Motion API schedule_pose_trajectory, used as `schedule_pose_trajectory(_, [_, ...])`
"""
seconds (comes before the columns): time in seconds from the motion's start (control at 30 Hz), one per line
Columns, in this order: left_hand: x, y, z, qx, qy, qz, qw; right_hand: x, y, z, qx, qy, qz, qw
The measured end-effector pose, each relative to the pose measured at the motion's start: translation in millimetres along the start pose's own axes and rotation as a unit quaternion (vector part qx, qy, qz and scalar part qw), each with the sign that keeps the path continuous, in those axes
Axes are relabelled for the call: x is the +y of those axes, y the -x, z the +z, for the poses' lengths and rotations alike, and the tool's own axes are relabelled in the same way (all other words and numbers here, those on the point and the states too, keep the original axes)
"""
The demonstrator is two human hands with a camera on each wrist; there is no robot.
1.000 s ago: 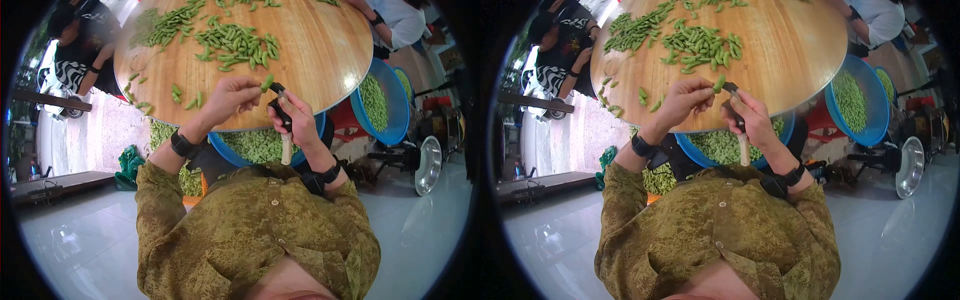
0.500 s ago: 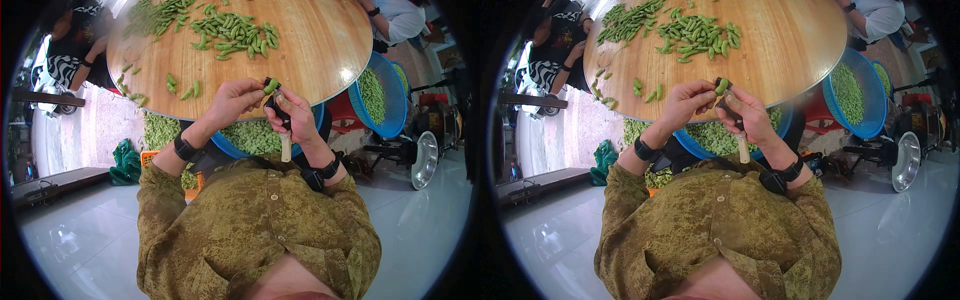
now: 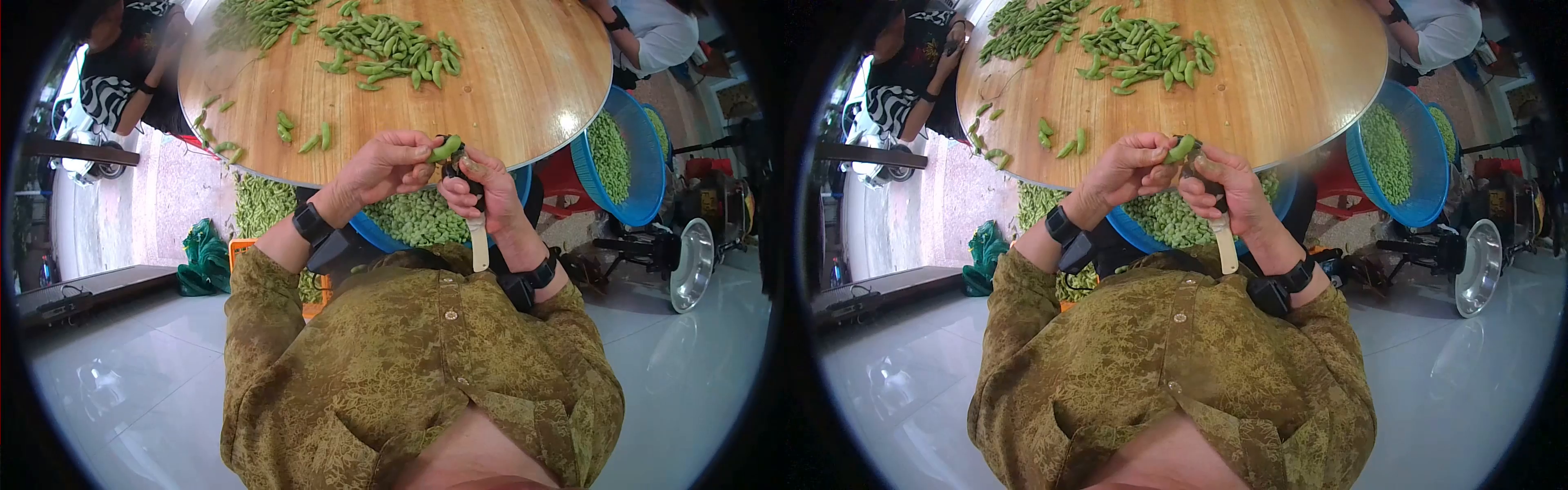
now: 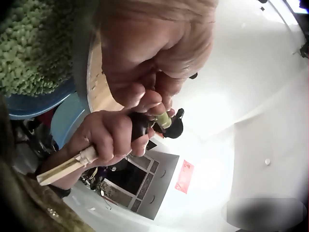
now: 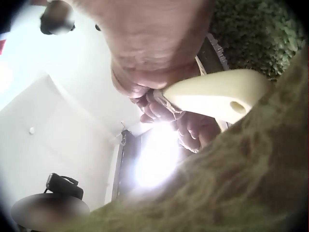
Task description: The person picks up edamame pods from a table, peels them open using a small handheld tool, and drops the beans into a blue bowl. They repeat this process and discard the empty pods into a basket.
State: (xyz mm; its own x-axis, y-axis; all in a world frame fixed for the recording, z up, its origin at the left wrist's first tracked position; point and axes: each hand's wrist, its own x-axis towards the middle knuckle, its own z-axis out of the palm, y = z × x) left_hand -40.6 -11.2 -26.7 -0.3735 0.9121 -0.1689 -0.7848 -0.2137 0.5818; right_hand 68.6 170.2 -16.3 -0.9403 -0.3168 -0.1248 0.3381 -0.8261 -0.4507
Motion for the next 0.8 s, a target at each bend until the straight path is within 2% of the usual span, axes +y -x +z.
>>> schedule_pose_trajectory(0.03, [-2, 0, -1, -0.03, 0.046, -0.015, 0.998, 0, 1, -2, 0.0, 0.0, 0.001, 1.0])
schedule_pose_trajectory(0.1, [-6, -1, 0, -0.038, 0.046, -0.019, 0.998, 2, 3, -7, -0.043, -0.038, 0.016, 0.998])
schedule_pose_trajectory(0.17, [-7, -3, 5, -0.047, 0.045, -0.019, 0.998, 2, 1, -13, -0.018, -0.062, 0.019, 0.998])
schedule_pose_trajectory(0.2, [-7, -4, 10, 0.056, -0.163, 0.029, 0.985, 2, 1, -15, 0.006, -0.087, 0.02, 0.996])
schedule_pose_trajectory(0.23, [-6, -4, 16, 0.155, -0.363, 0.075, 0.916, 3, 1, -14, 0.007, -0.088, 0.019, 0.996])
schedule_pose_trajectory(0.27, [-5, -2, 23, 0.154, -0.363, 0.073, 0.916, 4, 1, -14, 0.021, -0.082, 0.02, 0.996])
schedule_pose_trajectory(0.3, [-4, 2, 31, 0.134, -0.541, 0.183, 0.81, 4, 1, -13, 0.034, -0.074, 0.021, 0.996])
schedule_pose_trajectory(0.33, [-3, 4, 36, 0.108, -0.69, 0.283, 0.658, 4, 1, -11, 0.034, -0.073, 0.022, 0.996])
schedule_pose_trajectory(0.37, [-1, 4, 35, 0.081, -0.738, 0.337, 0.579, 5, 0, -9, 0.033, -0.071, 0.021, 0.997])
schedule_pose_trajectory(0.4, [-2, 5, 36, 0.082, -0.739, 0.337, 0.578, 5, -1, -7, 0.031, -0.069, 0.019, 0.997])
schedule_pose_trajectory(0.47, [-6, 9, 40, 0.109, -0.796, 0.328, 0.497, 4, -1, -5, 0.028, -0.075, 0.025, 0.996])
schedule_pose_trajectory(0.5, [-7, 9, 39, 0.109, -0.796, 0.327, 0.497, 5, -1, -4, 0.027, -0.082, 0.029, 0.996])
schedule_pose_trajectory(0.57, [-6, 7, 36, 0.106, -0.745, 0.319, 0.576, 8, 0, -8, 0.028, -0.084, 0.023, 0.996])
schedule_pose_trajectory(0.7, [-5, 5, 44, 0.109, -0.719, 0.344, 0.593, 9, 2, -4, 0.007, -0.126, 0.007, 0.992])
schedule_pose_trajectory(0.77, [1, 7, 53, 0.13, -0.618, 0.284, 0.721, 7, 2, 3, -0.001, -0.119, -0.004, 0.993])
schedule_pose_trajectory(0.8, [2, 6, 51, 0.13, -0.618, 0.285, 0.721, 5, 2, 6, -0.008, -0.111, -0.013, 0.994])
